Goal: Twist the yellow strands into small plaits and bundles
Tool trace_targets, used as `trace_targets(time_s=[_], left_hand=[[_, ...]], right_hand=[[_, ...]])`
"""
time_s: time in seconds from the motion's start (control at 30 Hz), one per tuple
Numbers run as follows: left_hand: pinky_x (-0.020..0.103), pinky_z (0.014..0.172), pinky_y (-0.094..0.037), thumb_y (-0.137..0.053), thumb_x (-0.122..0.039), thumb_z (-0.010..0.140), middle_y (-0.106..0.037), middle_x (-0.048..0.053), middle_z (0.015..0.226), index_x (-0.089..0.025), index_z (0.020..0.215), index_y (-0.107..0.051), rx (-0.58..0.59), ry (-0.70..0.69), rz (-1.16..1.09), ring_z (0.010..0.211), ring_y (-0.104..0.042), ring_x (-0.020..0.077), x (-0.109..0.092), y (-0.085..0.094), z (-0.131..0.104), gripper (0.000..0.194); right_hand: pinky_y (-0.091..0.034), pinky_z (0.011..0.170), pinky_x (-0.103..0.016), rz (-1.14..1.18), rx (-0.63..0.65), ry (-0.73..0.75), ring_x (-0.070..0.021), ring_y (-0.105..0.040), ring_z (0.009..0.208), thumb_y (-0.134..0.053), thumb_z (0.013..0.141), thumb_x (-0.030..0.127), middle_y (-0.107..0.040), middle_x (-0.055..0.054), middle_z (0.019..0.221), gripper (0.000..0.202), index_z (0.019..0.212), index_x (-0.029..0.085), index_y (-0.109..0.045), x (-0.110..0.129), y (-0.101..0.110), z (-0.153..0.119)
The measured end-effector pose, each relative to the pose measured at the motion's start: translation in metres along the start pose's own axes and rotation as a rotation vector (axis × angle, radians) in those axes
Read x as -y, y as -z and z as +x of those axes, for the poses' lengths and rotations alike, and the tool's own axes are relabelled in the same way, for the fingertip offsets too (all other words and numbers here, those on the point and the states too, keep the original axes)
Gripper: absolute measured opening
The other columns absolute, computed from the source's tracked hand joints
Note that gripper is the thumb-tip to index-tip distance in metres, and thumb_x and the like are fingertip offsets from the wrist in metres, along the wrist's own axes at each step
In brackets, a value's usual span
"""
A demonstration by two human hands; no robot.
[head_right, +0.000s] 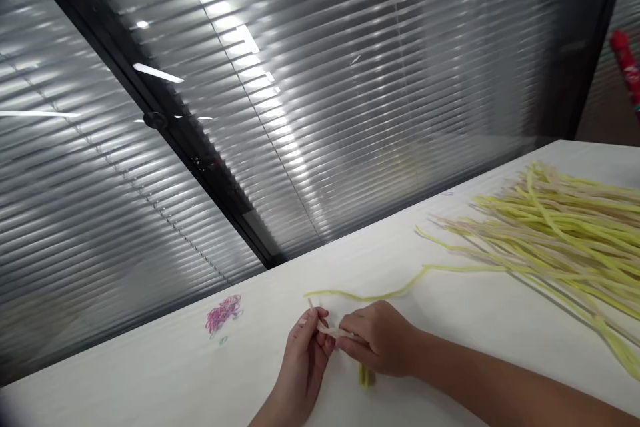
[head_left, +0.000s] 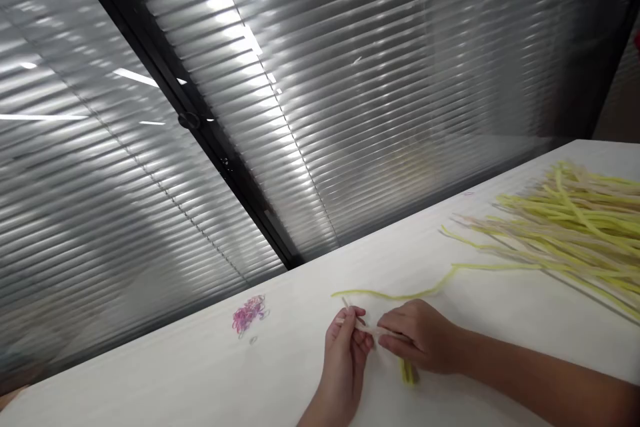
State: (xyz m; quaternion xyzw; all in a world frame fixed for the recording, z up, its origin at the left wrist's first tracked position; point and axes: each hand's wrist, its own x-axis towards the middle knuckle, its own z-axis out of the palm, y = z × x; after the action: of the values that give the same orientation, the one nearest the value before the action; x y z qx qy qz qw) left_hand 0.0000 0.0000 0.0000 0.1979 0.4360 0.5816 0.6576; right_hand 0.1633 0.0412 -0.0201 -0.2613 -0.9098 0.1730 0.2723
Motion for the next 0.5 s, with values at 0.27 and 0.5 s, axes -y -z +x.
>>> trace_targets(time_s=[0.27, 0.5], left_hand=[[0.02, 0.057, -0.039, -0.075, -0.038, 0.067, -0.051, -0.001, 0.055, -0.012, 0.078, -0.062, 0.013, 0.003, -0.01, 0.052, -0.045, 0.0069, -0.0011, -0.0008, -0.0019, 0.031], [0.02, 0.054, -0.04, -0.076, -0.041, 0.065, -0.052, -0.001, 0.057, -0.012, 0.076, -0.062, -0.007, -0.039, 0.035, 0.051, -0.046, 0.0067, 0.0004, -0.0003, -0.0033, 0.035]], right_hand=[[-0.023, 0.053, -0.025, -0.018, -0.003, 0.0, -0.009, -0.043, 0.052, -0.034, 0.093, 0.036, -0.053, 0.002, 0.06, 0.033, 0.068, 0.019, -0.047, -0.0002, -0.0011, -0.0004], [-0.023, 0.052, -0.024, -0.035, -0.016, 0.039, -0.0086, -0.045, 0.052, -0.037, 0.091, 0.035, -0.054, 0.002, 0.059, 0.03, 0.069, 0.018, -0.049, -0.0005, -0.0031, 0.0]])
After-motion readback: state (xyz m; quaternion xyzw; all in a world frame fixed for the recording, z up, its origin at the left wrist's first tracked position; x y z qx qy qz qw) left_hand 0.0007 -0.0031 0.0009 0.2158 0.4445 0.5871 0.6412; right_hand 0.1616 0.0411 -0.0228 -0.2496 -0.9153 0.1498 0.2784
